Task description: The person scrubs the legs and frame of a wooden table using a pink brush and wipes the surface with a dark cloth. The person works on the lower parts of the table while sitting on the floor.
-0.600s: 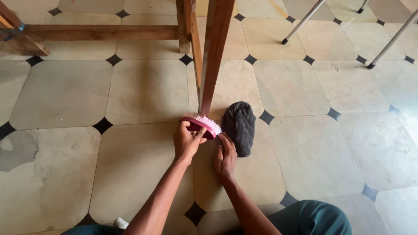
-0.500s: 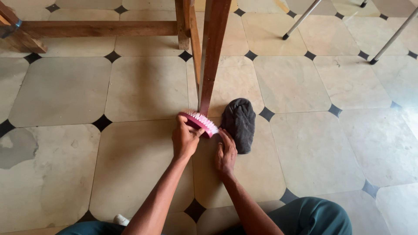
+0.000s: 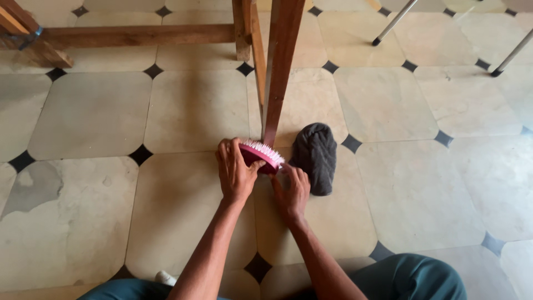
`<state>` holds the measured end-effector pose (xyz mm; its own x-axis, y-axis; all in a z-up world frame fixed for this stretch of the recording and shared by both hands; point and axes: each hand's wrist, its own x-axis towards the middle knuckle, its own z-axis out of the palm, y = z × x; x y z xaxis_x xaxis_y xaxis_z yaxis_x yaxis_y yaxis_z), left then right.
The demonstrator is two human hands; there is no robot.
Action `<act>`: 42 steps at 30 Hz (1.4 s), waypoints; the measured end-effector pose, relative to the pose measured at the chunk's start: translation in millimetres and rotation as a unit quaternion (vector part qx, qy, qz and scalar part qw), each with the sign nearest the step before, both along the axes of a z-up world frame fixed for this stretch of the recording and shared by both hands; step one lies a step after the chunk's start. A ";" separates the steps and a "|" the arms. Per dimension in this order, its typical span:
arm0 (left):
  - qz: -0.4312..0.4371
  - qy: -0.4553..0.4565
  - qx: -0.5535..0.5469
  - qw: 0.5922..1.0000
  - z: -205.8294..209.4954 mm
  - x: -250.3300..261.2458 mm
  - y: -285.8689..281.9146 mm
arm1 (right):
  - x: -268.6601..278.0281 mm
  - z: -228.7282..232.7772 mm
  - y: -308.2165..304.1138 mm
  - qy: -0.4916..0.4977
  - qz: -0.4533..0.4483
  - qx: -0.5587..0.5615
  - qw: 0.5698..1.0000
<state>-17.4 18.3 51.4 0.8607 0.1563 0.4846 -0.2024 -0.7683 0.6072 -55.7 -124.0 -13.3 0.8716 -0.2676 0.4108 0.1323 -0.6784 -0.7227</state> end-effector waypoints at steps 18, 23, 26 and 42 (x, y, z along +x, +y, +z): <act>-0.116 0.009 -0.050 0.992 -27.9 1.3 10.7 | 25.4 7.5 -19.2 -0.078 0.006 0.092 0.993; -0.063 0.013 -0.025 0.998 -32.1 4.1 14.3 | 31.0 0.7 -36.0 0.001 -0.002 0.118 0.993; -0.035 -0.010 -0.141 0.989 -33.1 13.6 37.8 | 30.2 -14.4 -18.0 -0.015 0.082 0.109 0.991; -0.169 0.049 -0.157 0.972 -42.3 13.0 -9.5 | 48.9 -23.8 -41.6 -0.111 -0.044 0.237 0.964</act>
<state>-4.4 8.8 9.1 0.9282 -0.0161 0.3718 -0.3402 -0.4419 0.8301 -6.9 -165.6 -37.1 0.7423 -0.5395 0.3975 0.2759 -0.2945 -0.9149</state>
